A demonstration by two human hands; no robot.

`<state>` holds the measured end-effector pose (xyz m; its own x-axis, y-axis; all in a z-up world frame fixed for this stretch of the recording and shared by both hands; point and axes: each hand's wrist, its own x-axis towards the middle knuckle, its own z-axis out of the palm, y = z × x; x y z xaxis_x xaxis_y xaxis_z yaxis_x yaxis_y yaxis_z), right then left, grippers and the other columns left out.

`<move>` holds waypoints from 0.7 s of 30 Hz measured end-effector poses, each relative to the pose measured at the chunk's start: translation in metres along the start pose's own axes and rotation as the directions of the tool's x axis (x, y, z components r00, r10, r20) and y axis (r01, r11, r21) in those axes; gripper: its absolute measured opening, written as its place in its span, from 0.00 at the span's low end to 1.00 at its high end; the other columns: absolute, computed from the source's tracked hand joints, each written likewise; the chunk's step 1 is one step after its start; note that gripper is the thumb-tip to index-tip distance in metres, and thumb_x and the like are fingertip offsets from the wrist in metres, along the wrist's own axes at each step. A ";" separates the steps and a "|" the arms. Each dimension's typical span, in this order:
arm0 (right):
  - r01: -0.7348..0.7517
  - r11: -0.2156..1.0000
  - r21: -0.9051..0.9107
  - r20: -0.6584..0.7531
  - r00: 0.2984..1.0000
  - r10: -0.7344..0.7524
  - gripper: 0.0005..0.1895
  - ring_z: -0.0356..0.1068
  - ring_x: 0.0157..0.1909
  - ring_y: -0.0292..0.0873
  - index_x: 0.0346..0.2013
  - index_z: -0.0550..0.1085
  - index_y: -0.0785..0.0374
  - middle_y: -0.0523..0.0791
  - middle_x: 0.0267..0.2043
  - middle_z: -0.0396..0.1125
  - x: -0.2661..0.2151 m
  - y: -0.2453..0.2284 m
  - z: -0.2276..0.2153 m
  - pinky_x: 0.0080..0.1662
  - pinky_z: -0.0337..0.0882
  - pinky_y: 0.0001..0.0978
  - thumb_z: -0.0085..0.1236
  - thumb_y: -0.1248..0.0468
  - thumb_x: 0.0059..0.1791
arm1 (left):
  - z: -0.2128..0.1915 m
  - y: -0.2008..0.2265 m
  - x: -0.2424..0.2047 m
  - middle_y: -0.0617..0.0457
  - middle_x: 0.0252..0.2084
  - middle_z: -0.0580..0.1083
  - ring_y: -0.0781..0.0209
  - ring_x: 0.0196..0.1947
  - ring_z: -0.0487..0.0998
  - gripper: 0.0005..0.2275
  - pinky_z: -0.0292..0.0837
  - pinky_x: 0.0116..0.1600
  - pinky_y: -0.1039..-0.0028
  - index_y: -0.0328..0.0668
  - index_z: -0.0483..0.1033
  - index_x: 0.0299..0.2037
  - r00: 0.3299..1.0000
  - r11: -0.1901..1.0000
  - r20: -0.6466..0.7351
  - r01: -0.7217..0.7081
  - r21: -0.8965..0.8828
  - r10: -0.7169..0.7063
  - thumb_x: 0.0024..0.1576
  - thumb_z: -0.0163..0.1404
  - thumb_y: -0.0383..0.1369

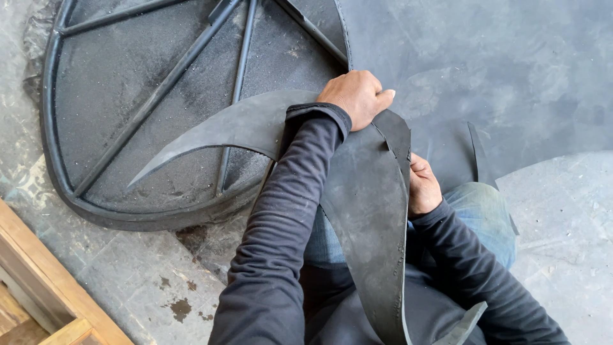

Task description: Cutting a curved shape from a rubber sheet using a utility knife

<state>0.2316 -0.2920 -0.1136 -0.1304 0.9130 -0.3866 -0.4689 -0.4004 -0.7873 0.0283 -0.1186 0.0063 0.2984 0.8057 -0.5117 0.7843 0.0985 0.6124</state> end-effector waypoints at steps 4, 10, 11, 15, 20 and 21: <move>0.006 1.000 0.017 0.005 1.000 -0.006 0.08 0.78 0.28 0.44 0.35 0.75 0.64 0.52 0.28 0.74 -0.004 -0.006 0.007 0.27 0.79 0.33 0.52 0.63 0.55 | 0.000 0.000 0.002 0.48 0.22 0.77 0.45 0.35 0.83 0.20 0.75 0.45 0.61 0.50 0.72 0.13 1.000 1.000 0.002 0.009 0.000 -0.009 0.50 0.45 0.53; 0.004 1.000 0.015 0.004 1.000 -0.004 0.09 0.78 0.29 0.44 0.37 0.75 0.65 0.52 0.29 0.74 -0.009 -0.008 0.012 0.26 0.80 0.34 0.51 0.63 0.55 | -0.002 0.000 0.001 0.49 0.21 0.75 0.46 0.33 0.82 0.20 0.75 0.44 0.62 0.51 0.71 0.13 1.000 1.000 -0.002 0.007 -0.014 -0.007 0.50 0.45 0.52; 0.006 1.000 0.024 0.004 1.000 -0.006 0.09 0.78 0.29 0.45 0.37 0.75 0.65 0.53 0.29 0.74 -0.010 -0.008 0.012 0.27 0.80 0.34 0.51 0.62 0.55 | -0.002 0.000 0.001 0.49 0.20 0.75 0.46 0.33 0.82 0.19 0.75 0.44 0.62 0.51 0.70 0.13 1.000 1.000 -0.004 0.009 -0.016 -0.009 0.50 0.45 0.52; 0.016 1.000 0.022 0.015 1.000 -0.016 0.12 0.78 0.29 0.43 0.41 0.76 0.66 0.52 0.29 0.74 -0.011 -0.005 0.008 0.27 0.79 0.33 0.51 0.60 0.55 | -0.001 0.000 0.002 0.47 0.21 0.75 0.44 0.33 0.82 0.20 0.75 0.43 0.60 0.50 0.71 0.13 1.000 1.000 -0.005 0.005 -0.008 -0.005 0.50 0.45 0.52; 0.025 0.999 0.036 0.013 1.000 -0.025 0.12 0.78 0.29 0.44 0.42 0.76 0.67 0.52 0.30 0.74 -0.015 -0.003 0.007 0.28 0.79 0.33 0.51 0.60 0.56 | 0.000 -0.002 0.003 0.48 0.20 0.75 0.44 0.33 0.82 0.20 0.75 0.43 0.61 0.50 0.71 0.13 1.000 1.000 -0.011 0.001 -0.010 -0.001 0.50 0.45 0.52; 0.026 0.999 0.035 0.010 1.000 -0.026 0.12 0.78 0.29 0.44 0.43 0.76 0.67 0.52 0.30 0.74 -0.014 0.000 0.004 0.28 0.80 0.33 0.51 0.60 0.55 | 0.000 -0.003 0.003 0.47 0.21 0.75 0.43 0.33 0.82 0.20 0.74 0.43 0.60 0.50 0.71 0.13 1.000 1.000 -0.014 -0.006 -0.003 0.006 0.50 0.45 0.52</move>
<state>0.2297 -0.3046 -0.1057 -0.1267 0.9240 -0.3608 -0.5027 -0.3734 -0.7797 0.0270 -0.1160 0.0029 0.2953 0.8143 -0.4997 0.7807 0.0957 0.6175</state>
